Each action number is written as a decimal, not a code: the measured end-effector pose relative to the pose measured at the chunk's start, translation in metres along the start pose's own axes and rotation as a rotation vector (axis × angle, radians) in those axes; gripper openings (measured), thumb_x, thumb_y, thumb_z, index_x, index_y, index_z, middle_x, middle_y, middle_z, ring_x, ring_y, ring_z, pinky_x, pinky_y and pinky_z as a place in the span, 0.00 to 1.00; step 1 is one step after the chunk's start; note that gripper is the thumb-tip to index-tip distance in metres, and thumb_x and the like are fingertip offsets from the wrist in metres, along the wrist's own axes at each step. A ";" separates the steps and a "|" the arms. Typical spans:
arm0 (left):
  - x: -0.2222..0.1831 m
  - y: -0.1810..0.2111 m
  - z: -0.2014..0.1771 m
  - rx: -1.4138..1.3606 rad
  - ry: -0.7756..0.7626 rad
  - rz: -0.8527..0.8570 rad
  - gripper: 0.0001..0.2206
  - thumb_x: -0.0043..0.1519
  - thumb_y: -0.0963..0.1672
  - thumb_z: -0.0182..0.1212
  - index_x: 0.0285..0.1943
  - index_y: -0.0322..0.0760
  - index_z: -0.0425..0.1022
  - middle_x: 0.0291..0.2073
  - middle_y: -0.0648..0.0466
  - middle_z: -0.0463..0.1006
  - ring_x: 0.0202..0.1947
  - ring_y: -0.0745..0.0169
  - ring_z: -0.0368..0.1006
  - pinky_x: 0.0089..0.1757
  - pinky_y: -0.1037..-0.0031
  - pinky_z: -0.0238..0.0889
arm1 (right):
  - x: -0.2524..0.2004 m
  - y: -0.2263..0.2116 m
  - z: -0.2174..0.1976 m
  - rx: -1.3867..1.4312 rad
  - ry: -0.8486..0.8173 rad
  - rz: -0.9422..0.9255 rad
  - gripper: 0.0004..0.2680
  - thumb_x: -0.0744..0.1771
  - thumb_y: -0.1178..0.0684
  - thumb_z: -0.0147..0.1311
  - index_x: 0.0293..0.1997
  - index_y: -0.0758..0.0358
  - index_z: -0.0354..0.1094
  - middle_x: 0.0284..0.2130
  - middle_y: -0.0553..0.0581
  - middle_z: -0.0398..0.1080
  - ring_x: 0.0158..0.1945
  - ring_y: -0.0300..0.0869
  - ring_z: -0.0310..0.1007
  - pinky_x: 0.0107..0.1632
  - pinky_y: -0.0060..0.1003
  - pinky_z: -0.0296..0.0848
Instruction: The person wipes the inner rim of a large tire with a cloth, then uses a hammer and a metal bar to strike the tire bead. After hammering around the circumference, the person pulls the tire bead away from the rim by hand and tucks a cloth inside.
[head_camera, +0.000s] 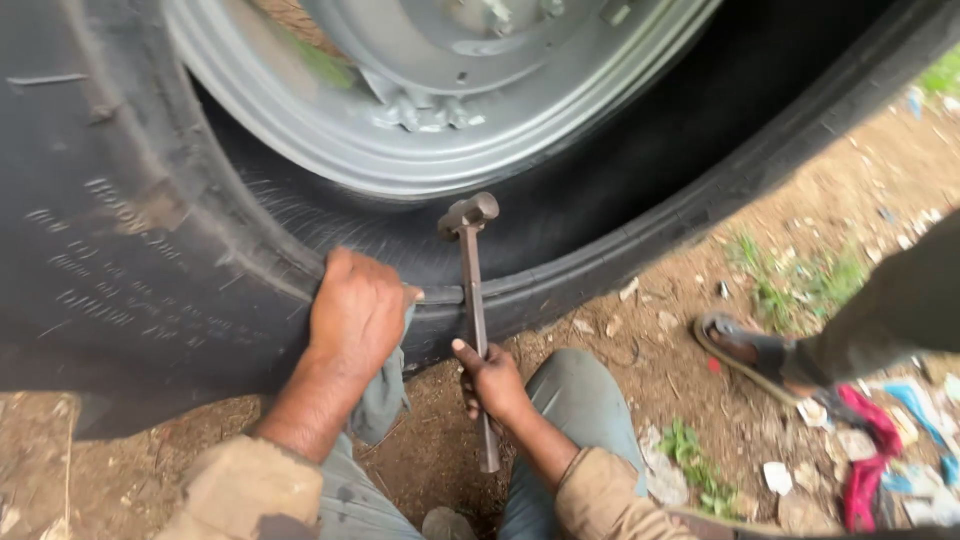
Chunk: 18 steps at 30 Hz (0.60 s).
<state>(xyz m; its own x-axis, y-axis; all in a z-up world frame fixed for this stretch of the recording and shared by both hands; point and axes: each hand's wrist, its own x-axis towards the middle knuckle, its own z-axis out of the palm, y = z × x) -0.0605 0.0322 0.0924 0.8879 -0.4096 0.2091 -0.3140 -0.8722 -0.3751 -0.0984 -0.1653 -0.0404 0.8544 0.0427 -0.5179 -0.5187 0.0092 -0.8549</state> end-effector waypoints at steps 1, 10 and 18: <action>-0.002 0.004 0.001 0.037 0.020 -0.061 0.19 0.61 0.55 0.55 0.27 0.41 0.79 0.23 0.53 0.77 0.30 0.58 0.73 0.44 0.65 0.57 | -0.001 0.001 0.004 0.032 -0.011 0.022 0.15 0.68 0.40 0.56 0.36 0.61 0.58 0.16 0.49 0.59 0.11 0.35 0.55 0.14 0.34 0.60; -0.010 0.001 0.015 0.101 0.098 -0.075 0.22 0.67 0.55 0.50 0.31 0.39 0.80 0.27 0.51 0.79 0.37 0.54 0.74 0.50 0.61 0.56 | -0.012 -0.014 0.033 0.139 0.054 0.072 0.13 0.67 0.47 0.59 0.37 0.62 0.57 0.16 0.50 0.60 0.11 0.36 0.55 0.14 0.35 0.60; -0.019 -0.010 0.007 0.154 0.133 -0.080 0.21 0.69 0.52 0.45 0.36 0.36 0.81 0.31 0.48 0.80 0.41 0.54 0.73 0.53 0.62 0.55 | -0.017 -0.021 0.043 0.149 0.068 0.080 0.10 0.68 0.53 0.58 0.36 0.62 0.58 0.17 0.49 0.58 0.14 0.35 0.56 0.15 0.33 0.61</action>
<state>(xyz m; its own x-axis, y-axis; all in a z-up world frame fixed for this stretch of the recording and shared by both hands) -0.0717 0.0499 0.0860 0.8528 -0.3809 0.3574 -0.1799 -0.8566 -0.4836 -0.1037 -0.1232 -0.0125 0.8077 -0.0184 -0.5893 -0.5798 0.1571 -0.7995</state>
